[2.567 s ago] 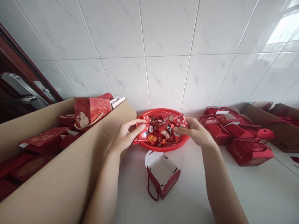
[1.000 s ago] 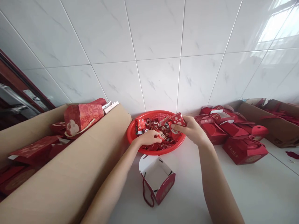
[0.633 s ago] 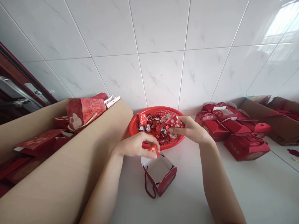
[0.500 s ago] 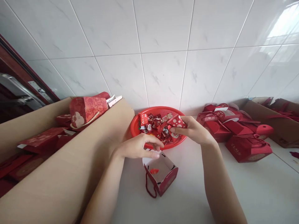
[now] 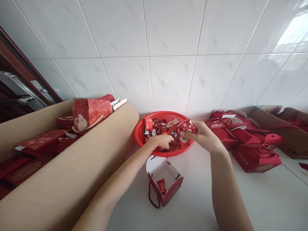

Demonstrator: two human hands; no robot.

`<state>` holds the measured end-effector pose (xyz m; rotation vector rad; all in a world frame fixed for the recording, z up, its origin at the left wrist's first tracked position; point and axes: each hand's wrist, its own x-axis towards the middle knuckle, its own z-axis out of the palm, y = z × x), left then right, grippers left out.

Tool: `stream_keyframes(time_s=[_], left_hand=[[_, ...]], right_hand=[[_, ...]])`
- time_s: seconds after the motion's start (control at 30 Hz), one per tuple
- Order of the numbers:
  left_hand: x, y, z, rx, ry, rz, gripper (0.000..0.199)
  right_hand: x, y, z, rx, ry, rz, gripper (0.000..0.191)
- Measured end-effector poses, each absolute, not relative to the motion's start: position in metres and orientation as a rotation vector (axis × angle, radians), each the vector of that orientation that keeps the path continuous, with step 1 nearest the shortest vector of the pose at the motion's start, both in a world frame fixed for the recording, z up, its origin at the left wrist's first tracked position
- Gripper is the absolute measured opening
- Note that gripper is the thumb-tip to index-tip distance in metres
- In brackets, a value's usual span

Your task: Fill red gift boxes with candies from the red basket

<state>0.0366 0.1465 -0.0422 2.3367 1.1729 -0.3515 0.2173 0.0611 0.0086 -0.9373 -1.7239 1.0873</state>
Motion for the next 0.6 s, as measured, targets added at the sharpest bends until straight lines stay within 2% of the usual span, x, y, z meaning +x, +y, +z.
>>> stream_keyframes(time_s=[0.17,0.4,0.6], left_hand=[[0.029,0.142,-0.042,2.344,1.135,-0.278,0.005],[0.033,0.140,-0.045,2.410,1.070,-0.238,0.017],[0.019,0.139,-0.039,2.357,1.104,-0.107,0.016]], right_hand=[[0.218,0.064,0.007,-0.976,-1.716,1.035,0.024],[0.215,0.064,0.008,-0.964,-1.725,1.022,0.024],[0.218,0.063,0.009,-1.014,-1.717,0.997,0.025]])
